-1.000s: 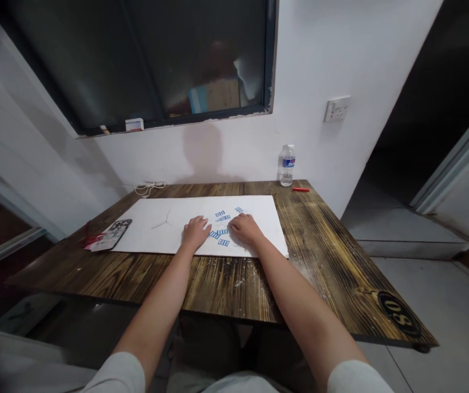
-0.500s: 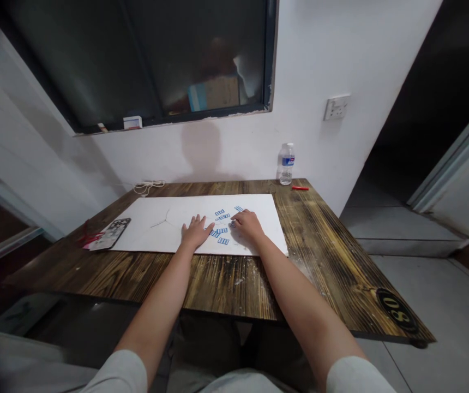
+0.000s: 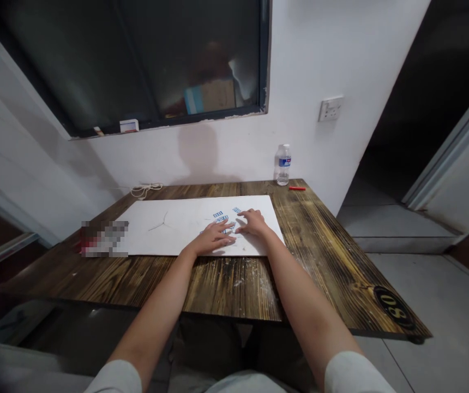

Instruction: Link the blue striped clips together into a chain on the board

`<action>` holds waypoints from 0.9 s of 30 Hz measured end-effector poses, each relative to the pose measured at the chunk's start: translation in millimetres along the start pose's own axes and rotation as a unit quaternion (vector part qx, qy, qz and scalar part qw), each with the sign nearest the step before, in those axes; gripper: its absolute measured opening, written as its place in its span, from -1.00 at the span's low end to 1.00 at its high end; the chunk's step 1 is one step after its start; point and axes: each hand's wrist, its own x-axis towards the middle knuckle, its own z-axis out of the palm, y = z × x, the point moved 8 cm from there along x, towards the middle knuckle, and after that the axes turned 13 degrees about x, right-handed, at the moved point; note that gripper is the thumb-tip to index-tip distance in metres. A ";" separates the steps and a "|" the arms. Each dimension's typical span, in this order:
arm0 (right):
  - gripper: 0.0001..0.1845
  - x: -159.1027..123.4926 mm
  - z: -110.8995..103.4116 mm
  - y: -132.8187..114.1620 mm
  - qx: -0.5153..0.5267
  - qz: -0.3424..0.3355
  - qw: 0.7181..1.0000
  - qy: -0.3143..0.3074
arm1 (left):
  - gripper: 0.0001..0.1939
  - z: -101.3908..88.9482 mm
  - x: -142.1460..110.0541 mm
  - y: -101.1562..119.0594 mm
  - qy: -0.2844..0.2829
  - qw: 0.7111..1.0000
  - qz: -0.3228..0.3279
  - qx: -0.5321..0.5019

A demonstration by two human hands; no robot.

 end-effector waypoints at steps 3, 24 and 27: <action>-0.23 -1.8 -5.2 5.2 -0.012 0.026 1.000 -0.001 | -0.62 8.7 1.4 2.4 -0.029 0.999 0.016 -0.013; -0.55 -5.4 -25.2 17.0 0.012 0.049 0.999 -0.013 | -0.58 18.3 10.9 10.6 -0.045 0.998 -0.007 -0.038; -0.49 -6.2 -20.9 13.5 -0.031 0.066 0.997 0.011 | -0.59 17.9 11.4 11.9 -0.034 0.998 0.000 -0.049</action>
